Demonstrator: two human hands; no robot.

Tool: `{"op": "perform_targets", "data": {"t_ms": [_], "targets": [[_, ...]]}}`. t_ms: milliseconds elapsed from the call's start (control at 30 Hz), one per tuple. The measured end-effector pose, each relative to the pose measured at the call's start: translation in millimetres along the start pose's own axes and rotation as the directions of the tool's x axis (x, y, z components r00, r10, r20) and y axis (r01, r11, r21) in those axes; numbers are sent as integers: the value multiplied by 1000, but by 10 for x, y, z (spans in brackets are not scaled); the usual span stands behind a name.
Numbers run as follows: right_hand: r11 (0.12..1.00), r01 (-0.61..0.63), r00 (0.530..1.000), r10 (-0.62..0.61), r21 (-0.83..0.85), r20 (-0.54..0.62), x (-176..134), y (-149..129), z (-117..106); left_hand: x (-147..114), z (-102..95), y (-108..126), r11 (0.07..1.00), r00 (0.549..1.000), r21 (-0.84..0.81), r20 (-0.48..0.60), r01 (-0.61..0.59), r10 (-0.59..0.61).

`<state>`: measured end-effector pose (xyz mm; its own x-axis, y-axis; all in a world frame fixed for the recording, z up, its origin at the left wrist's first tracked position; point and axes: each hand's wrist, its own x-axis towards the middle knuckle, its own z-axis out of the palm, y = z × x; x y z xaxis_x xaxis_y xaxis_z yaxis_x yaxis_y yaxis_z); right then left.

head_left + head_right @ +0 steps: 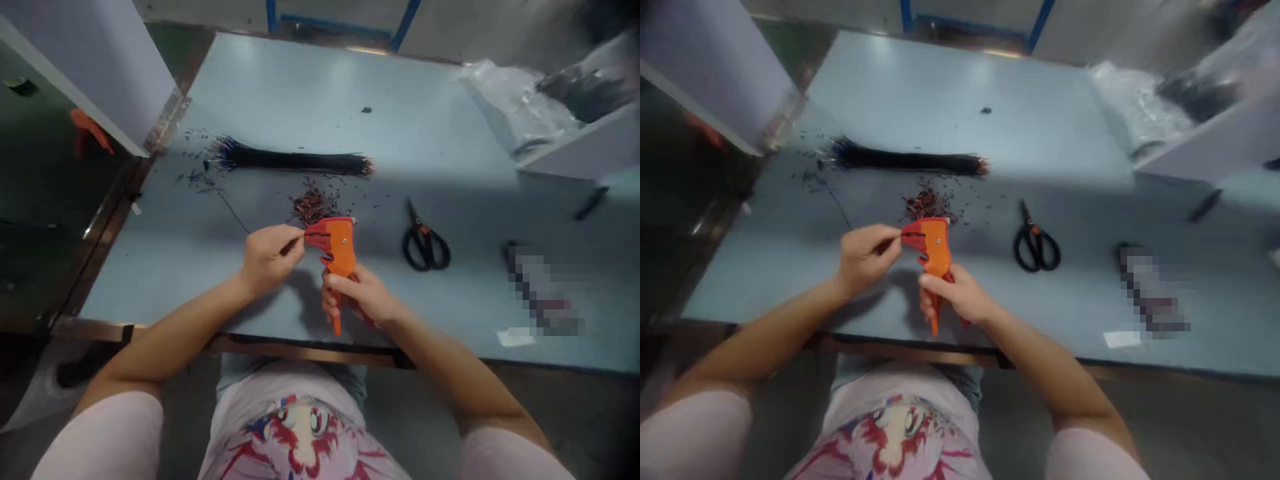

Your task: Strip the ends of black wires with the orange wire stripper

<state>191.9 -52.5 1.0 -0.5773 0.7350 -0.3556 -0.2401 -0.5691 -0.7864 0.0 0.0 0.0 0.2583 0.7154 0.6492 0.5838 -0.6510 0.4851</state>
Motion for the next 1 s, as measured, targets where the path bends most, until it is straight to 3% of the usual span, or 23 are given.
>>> {"op": "perform_targets", "data": {"t_ms": [467,733,800,900,1000], "targets": [[999,17,996,-14,40,-88,23,-86,18,21,10,-42,1000,1000,-5,-15,0,0],[997,-13,989,24,77,-143,70,-92,-35,38,-9,-112,998,999,65,48,-5,2],[993,44,975,-18,113,-220,73,-163,-121,63,-55,-197,995,998,86,24,51,-53],[951,236,891,-130,200,-436,67,-301,-273,121,-138,-350,967,966,81,-110,241,-232],[968,162,913,-74,191,-402,71,-338,-330,154,-153,-431,953,950,7,-83,301,-300]]}}
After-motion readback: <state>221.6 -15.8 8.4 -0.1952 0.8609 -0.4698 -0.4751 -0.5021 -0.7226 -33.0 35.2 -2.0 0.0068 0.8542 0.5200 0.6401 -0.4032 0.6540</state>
